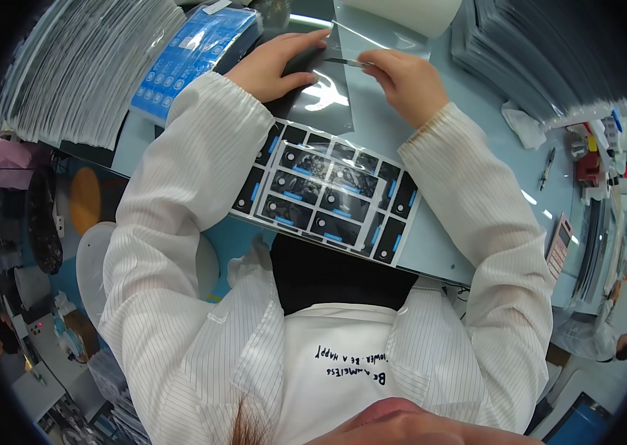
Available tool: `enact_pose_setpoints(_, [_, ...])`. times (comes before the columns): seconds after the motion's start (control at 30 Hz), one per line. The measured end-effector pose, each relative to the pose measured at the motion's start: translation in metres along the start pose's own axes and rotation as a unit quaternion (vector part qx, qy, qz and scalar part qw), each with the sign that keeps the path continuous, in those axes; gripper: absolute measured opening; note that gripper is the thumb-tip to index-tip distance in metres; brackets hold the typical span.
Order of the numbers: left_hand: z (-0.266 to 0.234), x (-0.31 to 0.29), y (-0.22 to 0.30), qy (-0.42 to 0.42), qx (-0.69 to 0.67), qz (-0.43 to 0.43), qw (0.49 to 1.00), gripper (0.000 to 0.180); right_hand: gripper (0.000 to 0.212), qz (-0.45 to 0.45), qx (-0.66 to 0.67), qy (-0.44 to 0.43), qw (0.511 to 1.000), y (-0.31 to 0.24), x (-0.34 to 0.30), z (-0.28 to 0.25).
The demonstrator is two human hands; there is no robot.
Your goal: Assembling small electronic or mechanical components into a template sheet at a factory workstation.
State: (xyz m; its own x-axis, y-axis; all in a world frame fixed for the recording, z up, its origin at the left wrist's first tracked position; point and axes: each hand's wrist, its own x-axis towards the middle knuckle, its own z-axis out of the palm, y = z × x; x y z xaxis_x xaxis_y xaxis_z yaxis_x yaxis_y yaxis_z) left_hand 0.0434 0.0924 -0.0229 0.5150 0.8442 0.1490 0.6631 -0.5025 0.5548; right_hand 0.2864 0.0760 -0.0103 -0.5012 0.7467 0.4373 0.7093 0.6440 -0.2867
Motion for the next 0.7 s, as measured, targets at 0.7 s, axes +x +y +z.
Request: enact_pose_setpoints(0.7, [-0.014,-0.017,0.023,0.070,-0.093,0.005,0.993,0.019,0.071,0.041,-0.150,-0.005,0.988,0.053,-0.144,-0.114])
